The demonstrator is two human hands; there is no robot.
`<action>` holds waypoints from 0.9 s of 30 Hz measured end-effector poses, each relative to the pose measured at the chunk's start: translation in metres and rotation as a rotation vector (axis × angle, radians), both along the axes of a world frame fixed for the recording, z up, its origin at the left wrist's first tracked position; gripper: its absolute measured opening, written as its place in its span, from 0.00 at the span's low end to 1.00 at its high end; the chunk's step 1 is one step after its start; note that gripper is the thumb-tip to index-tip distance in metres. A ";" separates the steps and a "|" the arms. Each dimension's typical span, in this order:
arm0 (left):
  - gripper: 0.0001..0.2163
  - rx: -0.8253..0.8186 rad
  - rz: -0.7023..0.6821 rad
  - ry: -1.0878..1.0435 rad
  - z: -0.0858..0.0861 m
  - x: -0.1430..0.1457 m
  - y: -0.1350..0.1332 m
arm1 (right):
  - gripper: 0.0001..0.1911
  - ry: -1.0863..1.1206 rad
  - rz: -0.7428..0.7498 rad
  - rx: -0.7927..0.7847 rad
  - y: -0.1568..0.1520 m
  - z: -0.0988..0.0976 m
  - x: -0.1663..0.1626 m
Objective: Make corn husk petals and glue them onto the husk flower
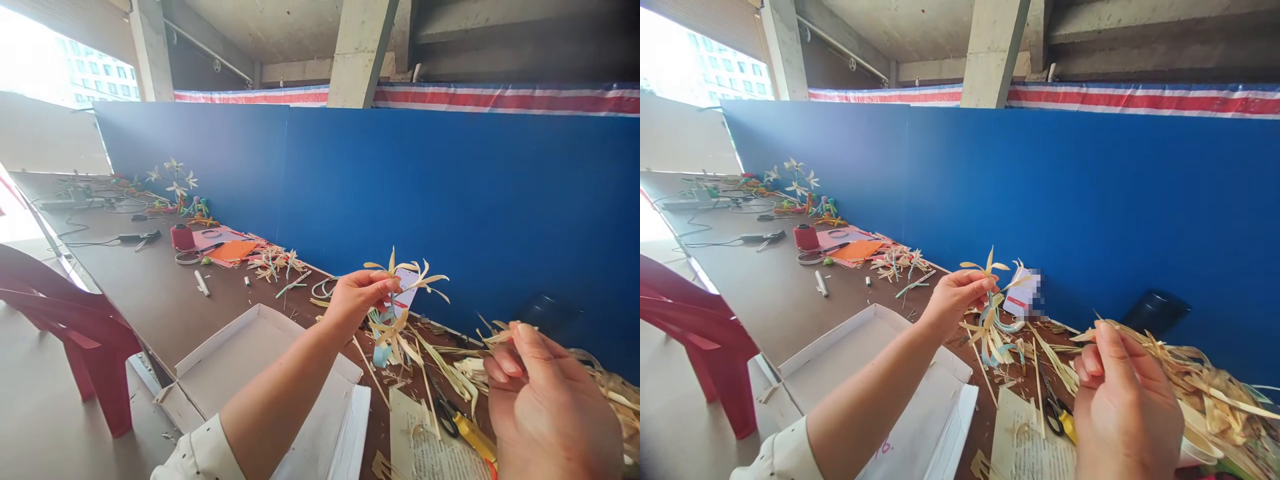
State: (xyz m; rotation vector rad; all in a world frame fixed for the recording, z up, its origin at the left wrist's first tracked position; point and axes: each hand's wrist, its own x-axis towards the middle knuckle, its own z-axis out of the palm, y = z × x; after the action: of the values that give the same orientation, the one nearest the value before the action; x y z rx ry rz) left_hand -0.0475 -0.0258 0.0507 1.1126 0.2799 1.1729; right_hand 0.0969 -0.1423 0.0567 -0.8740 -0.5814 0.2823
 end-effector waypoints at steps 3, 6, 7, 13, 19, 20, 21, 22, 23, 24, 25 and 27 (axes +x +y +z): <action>0.15 -0.046 -0.078 0.056 -0.002 0.004 -0.002 | 0.06 0.001 0.014 0.011 0.004 0.001 0.002; 0.16 -0.079 -0.140 0.133 -0.014 0.012 -0.003 | 0.06 0.000 0.040 0.006 0.010 -0.001 0.004; 0.16 -0.090 -0.152 0.150 -0.019 0.015 -0.003 | 0.07 0.000 0.051 0.000 0.012 -0.003 0.005; 0.15 -0.304 -0.259 0.147 -0.035 0.021 0.001 | 0.08 0.009 0.083 -0.039 0.017 -0.014 0.014; 0.08 -0.424 -0.396 0.160 -0.046 0.017 0.001 | 0.08 0.021 0.106 -0.097 0.018 -0.023 0.022; 0.08 -0.420 -0.412 0.173 -0.050 0.017 0.000 | 0.09 0.029 0.115 -0.104 0.018 -0.024 0.024; 0.09 -0.416 -0.422 0.189 -0.054 0.016 -0.001 | 0.09 0.040 0.121 -0.110 0.018 -0.026 0.025; 0.10 -0.416 -0.424 0.206 -0.058 0.017 -0.003 | 0.10 0.051 0.125 -0.116 0.018 -0.027 0.025; 0.10 -0.421 -0.423 0.221 -0.061 0.017 -0.005 | 0.10 0.060 0.126 -0.121 0.018 -0.028 0.026; 0.11 -0.433 -0.426 0.239 -0.064 0.017 -0.008 | 0.10 0.064 0.121 -0.124 0.017 -0.030 0.026; 0.10 -0.452 -0.434 0.256 -0.066 0.018 -0.011 | 0.11 0.065 0.114 -0.128 0.017 -0.031 0.026; 0.10 -0.498 -0.460 0.284 -0.069 0.019 -0.016 | 0.11 0.060 0.107 -0.137 0.015 -0.034 0.025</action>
State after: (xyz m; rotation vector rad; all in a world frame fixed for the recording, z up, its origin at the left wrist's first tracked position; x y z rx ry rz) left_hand -0.0284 -0.0420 -0.0184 0.8351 0.4765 0.4940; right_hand 0.1221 -0.1274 0.0232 -0.9649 -0.5586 0.4480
